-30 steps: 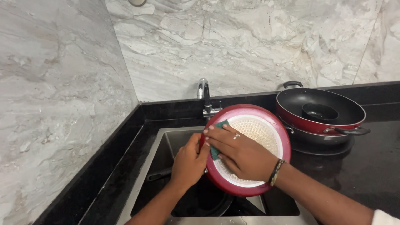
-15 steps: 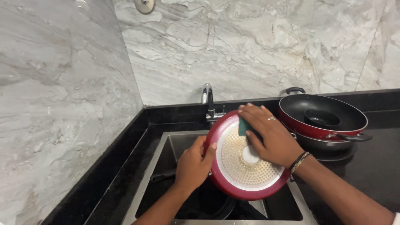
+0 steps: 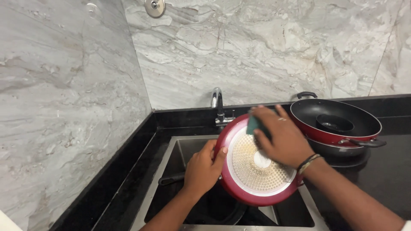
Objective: The person washes a black frying pan and a red frying pan in a kitchen sink using a green sponge. They scrub the interior and exterior surfaces of each pan under running water, then rinse them before placing them aside.
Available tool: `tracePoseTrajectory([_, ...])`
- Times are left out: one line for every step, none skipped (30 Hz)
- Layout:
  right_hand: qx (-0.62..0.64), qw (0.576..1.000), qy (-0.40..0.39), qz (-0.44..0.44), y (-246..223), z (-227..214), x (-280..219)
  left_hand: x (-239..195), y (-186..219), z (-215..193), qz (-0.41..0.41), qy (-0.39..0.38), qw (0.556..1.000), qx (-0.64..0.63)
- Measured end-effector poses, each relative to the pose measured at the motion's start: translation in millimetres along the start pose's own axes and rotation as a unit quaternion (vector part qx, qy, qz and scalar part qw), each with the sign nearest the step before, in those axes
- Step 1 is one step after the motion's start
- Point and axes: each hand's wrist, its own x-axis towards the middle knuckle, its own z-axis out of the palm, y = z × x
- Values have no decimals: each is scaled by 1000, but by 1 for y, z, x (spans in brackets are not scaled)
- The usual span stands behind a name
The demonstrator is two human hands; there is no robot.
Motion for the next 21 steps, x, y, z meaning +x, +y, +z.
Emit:
tracePoseTrajectory([1,1000,0,1,2,0,-3,0,-4,1,0,-1,1000,0])
tracePoseTrajectory([-15,999,14,30,5,-1,-6,1,-7,2,16,9,1000,-8])
tracePoseTrajectory([-30,997,27,59,8,-3,-9,2,-10,4,33,18,999,-16])
tracePoseTrajectory([-31,997,27,59,6,-3,-10,1,-7,3,33,18,999,-17])
tracePoseTrajectory([-34,997,39,50,5,-2,-11,1,-3,2,20,13,1000,-17])
tracePoseTrajectory([-37,997,50,42,4,-2,-12,0,-1,1,6,7,1000,-18])
tracePoseTrajectory([-37,997,49,43,-1,-1,-13,0,-3,2,5,6,1000,-18])
tracePoseTrajectory([-25,999,44,11,-7,1,-12,1,-5,3,17,13,1000,-15])
tracePoseTrajectory([-12,999,38,-22,-13,2,-12,2,-7,3,29,19,999,-12])
tracePoseTrajectory([-11,999,39,-22,-16,9,-14,1,-8,3,28,20,999,-11])
tracePoseTrajectory([13,997,6,-72,-19,17,-17,1,-8,3,21,18,999,-19])
tracePoseTrajectory([36,992,-28,-119,-20,22,-21,1,-8,4,16,15,999,-28])
tracePoseTrajectory([35,992,-28,-118,-21,22,-21,2,-10,4,16,14,999,-28])
tracePoseTrajectory([42,986,-50,-155,-20,21,-21,2,-12,4,23,11,999,-37])
tracePoseTrajectory([49,978,-73,-191,-20,20,-22,3,-14,5,29,8,999,-45])
tracePoseTrajectory([49,978,-73,-190,-18,15,-21,3,-12,5,29,7,998,-46])
tracePoseTrajectory([40,981,-65,-179,-16,11,-20,3,-9,4,26,0,998,-50])
tracePoseTrajectory([30,984,-56,-169,-14,6,-18,2,-7,2,22,-5,998,-53])
tracePoseTrajectory([30,983,-56,-170,-8,4,-19,4,-9,3,22,-5,998,-54])
tracePoseTrajectory([6,990,-42,-135,-3,3,-20,3,-11,4,22,2,999,-44])
tracePoseTrajectory([-19,994,-28,-101,2,1,-21,3,-14,5,22,8,999,-33])
